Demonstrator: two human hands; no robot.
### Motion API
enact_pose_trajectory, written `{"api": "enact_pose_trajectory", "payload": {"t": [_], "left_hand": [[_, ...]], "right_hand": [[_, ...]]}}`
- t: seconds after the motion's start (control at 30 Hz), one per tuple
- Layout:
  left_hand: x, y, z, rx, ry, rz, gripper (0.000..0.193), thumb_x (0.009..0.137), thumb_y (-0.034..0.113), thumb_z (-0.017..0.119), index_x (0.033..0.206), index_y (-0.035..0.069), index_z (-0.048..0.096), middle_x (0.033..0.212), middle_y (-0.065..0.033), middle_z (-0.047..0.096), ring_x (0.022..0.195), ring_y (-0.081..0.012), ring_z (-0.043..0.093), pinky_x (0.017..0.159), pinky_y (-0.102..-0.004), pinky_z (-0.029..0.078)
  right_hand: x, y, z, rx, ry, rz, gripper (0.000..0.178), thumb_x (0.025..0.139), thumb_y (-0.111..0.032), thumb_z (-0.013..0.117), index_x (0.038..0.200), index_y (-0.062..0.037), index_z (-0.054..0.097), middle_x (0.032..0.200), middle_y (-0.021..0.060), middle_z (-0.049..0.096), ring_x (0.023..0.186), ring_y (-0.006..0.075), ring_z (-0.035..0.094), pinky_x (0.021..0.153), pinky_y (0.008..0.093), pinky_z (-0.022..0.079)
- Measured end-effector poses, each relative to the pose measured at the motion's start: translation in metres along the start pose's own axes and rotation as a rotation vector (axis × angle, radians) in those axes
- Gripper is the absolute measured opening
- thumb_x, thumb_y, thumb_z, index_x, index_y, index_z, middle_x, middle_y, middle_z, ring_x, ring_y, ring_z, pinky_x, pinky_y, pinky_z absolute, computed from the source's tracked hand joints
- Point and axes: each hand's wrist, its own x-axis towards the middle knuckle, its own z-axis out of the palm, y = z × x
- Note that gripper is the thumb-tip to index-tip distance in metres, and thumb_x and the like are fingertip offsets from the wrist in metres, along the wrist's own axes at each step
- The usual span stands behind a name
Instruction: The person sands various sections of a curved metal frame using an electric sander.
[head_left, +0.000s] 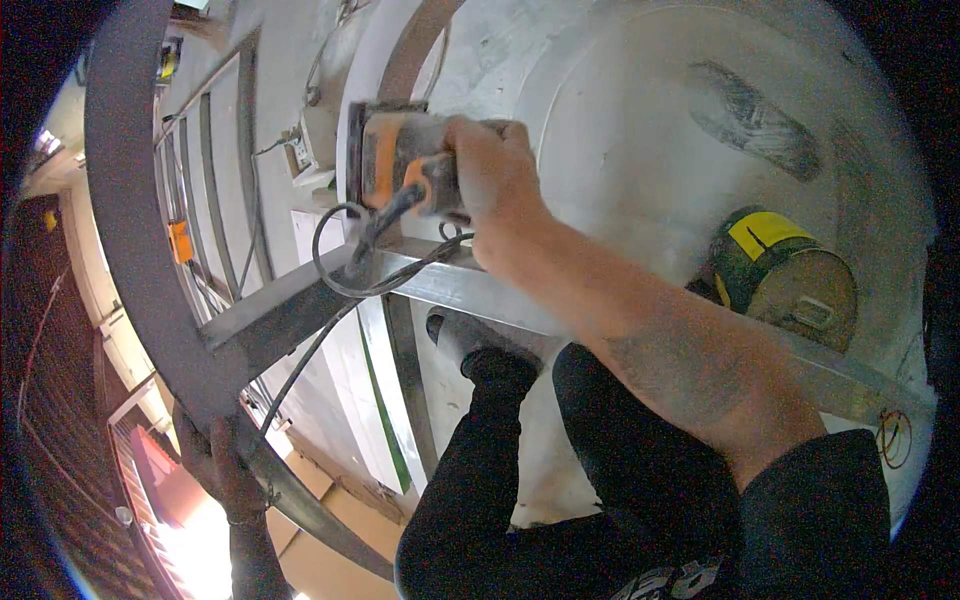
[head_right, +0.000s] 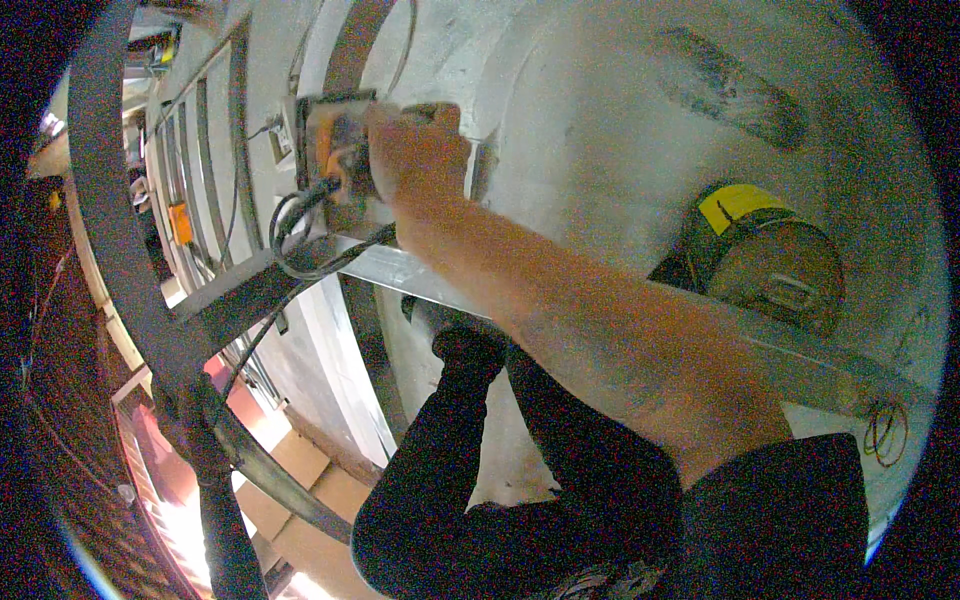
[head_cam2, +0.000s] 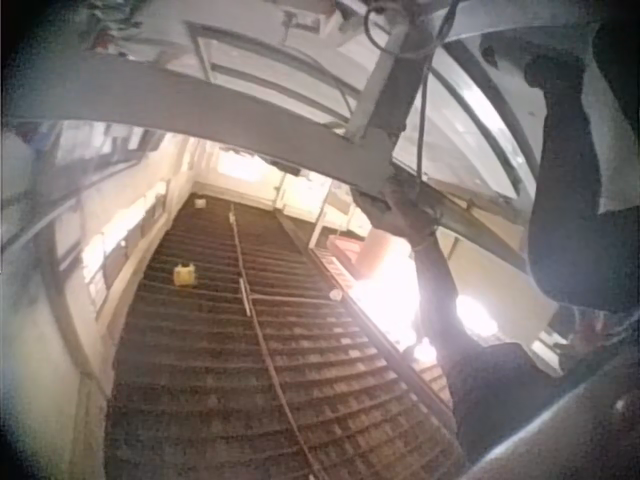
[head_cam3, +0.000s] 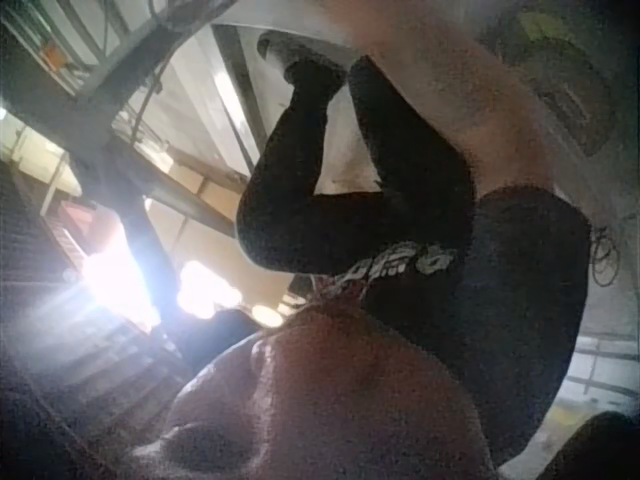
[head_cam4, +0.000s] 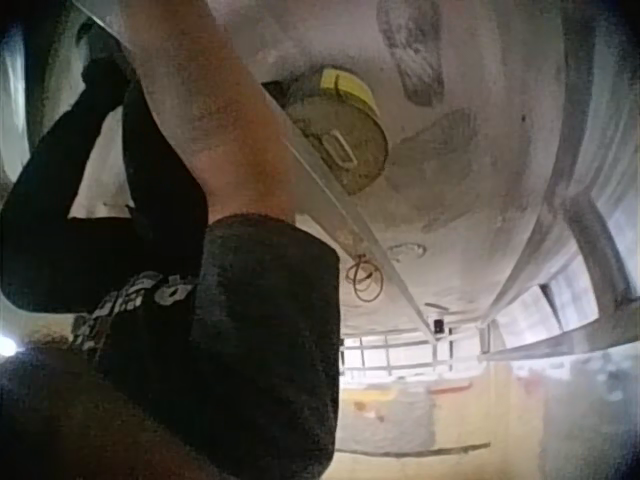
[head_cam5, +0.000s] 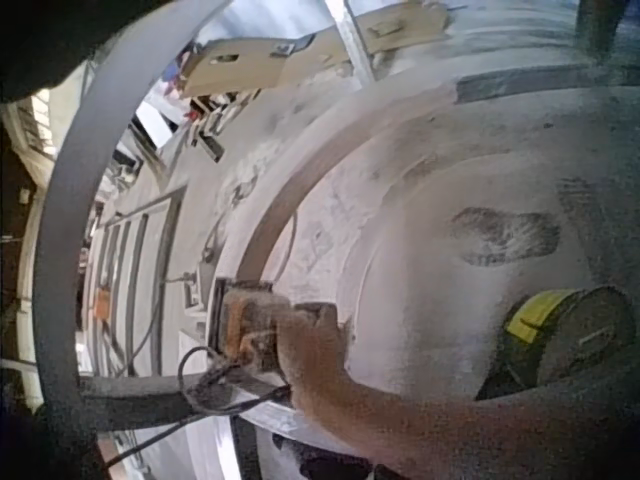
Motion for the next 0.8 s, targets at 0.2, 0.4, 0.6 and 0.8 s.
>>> {"api": "enact_pose_trajectory", "payload": {"t": [0.2, 0.4, 0.6, 0.8], "left_hand": [[0.005, -0.01, -0.014, 0.057, 0.002, 0.046, 0.067, 0.089, 0.027, 0.063, 0.142, -0.008, 0.041, 0.126, -0.0183, 0.057, 0.113, -0.0248, 0.057, 0.099, -0.0376, 0.045], [-0.003, 0.013, 0.002, 0.098, -0.048, 0.09, 0.07, 0.089, 0.033, 0.064, 0.141, -0.008, 0.042, 0.121, -0.0177, 0.058, 0.105, -0.0244, 0.059, 0.094, -0.0373, 0.046], [-0.004, 0.027, 0.023, 0.035, -0.002, 0.115, 0.07, 0.09, 0.036, 0.064, 0.14, -0.009, 0.042, 0.121, -0.0173, 0.057, 0.105, -0.0239, 0.058, 0.093, -0.037, 0.046], [-0.001, 0.006, -0.006, 0.07, -0.039, 0.111, 0.071, 0.089, 0.036, 0.065, 0.14, -0.008, 0.042, 0.121, -0.0168, 0.057, 0.106, -0.0239, 0.058, 0.093, -0.0368, 0.046]], "right_hand": [[0.011, 0.001, -0.002, -0.002, -0.068, -0.048, 0.041, 0.082, -0.026, 0.062, 0.115, -0.0065, 0.047, 0.093, 0.0121, 0.062, 0.073, 0.0229, 0.066, 0.066, 0.0398, 0.056], [-0.002, 0.003, 0.003, 0.057, -0.034, -0.132, 0.037, 0.083, -0.023, 0.062, 0.113, -0.0067, 0.047, 0.095, 0.013, 0.06, 0.074, 0.0232, 0.065, 0.062, 0.0399, 0.056], [0.004, 0.035, -0.003, -0.153, -0.075, -0.177, 0.038, 0.082, -0.02, 0.062, 0.113, -0.0042, 0.047, 0.097, 0.0139, 0.058, 0.073, 0.0232, 0.064, 0.059, 0.0409, 0.055], [-0.012, -0.004, 0.0, -0.026, -0.045, -0.016, 0.041, 0.086, -0.031, 0.064, 0.115, -0.0029, 0.057, 0.109, 0.0206, 0.066, 0.097, 0.0318, 0.065, 0.072, 0.0453, 0.057]]}}
